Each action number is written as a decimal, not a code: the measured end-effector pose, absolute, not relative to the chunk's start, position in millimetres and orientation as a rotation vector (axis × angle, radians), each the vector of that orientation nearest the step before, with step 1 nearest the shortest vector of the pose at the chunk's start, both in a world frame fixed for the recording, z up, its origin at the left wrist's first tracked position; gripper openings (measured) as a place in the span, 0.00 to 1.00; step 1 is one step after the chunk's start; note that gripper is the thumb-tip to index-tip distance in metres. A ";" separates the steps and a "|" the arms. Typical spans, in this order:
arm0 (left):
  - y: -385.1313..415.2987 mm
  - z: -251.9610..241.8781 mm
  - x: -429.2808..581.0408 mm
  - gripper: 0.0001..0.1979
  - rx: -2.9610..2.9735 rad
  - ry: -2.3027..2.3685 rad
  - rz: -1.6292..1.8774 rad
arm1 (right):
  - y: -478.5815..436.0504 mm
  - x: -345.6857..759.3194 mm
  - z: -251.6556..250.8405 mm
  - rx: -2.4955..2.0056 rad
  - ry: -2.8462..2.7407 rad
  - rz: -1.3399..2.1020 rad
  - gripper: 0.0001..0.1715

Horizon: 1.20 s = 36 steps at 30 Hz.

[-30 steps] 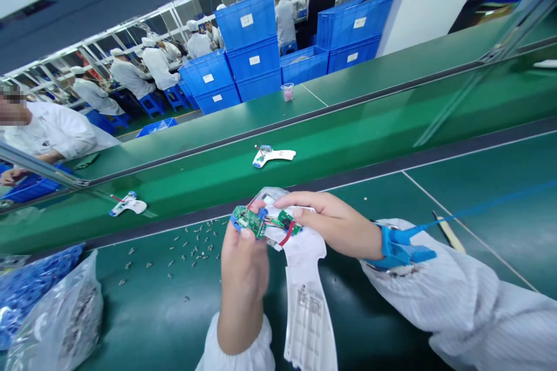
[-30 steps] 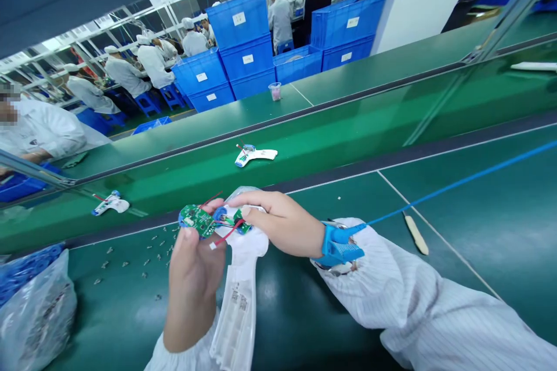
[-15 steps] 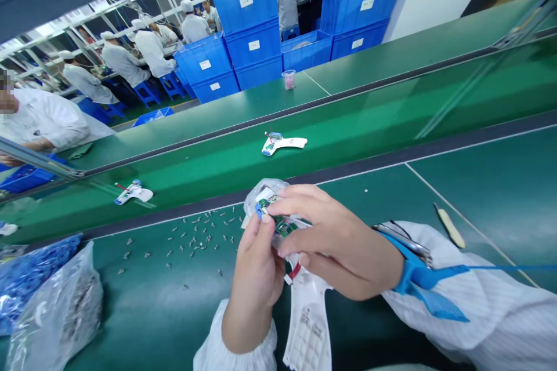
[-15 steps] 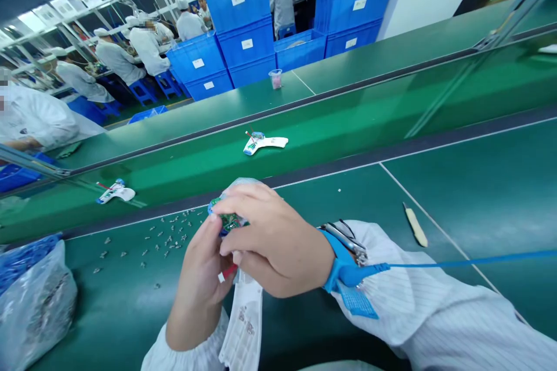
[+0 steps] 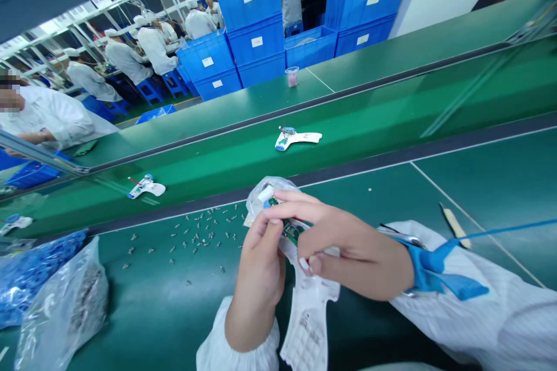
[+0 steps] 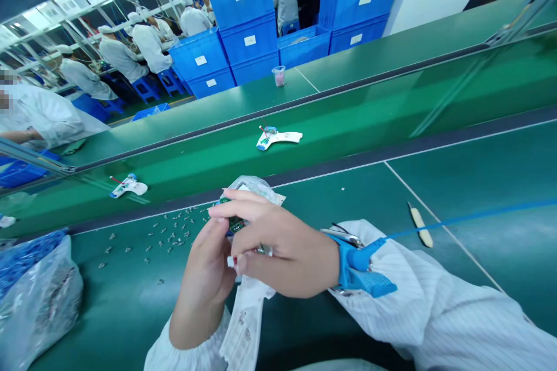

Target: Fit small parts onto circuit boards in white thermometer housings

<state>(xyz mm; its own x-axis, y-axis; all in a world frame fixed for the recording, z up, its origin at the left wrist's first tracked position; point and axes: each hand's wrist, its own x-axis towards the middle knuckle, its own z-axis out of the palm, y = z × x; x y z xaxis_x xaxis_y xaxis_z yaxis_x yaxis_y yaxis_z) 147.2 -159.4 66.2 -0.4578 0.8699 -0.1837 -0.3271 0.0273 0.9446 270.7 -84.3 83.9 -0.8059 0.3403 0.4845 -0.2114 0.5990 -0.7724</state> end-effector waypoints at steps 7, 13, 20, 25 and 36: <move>-165.5 59.1 143.4 0.10 0.777 1.409 1.811 | -85.8 269.3 77.4 -0.384 -1.762 1.396 0.22; -175.5 65.1 150.9 0.19 0.921 1.548 1.792 | -84.5 271.0 87.5 -0.419 -1.902 1.301 0.24; -185.6 71.7 147.7 0.19 1.030 1.454 1.542 | -83.1 277.0 96.7 -0.324 -2.145 0.964 0.14; -186.9 74.2 145.3 0.20 0.970 1.351 1.484 | -83.4 276.9 97.8 -0.294 -2.166 0.953 0.14; -184.9 72.8 145.4 0.20 0.931 1.264 1.471 | -80.7 277.3 99.4 -0.273 -2.212 1.052 0.14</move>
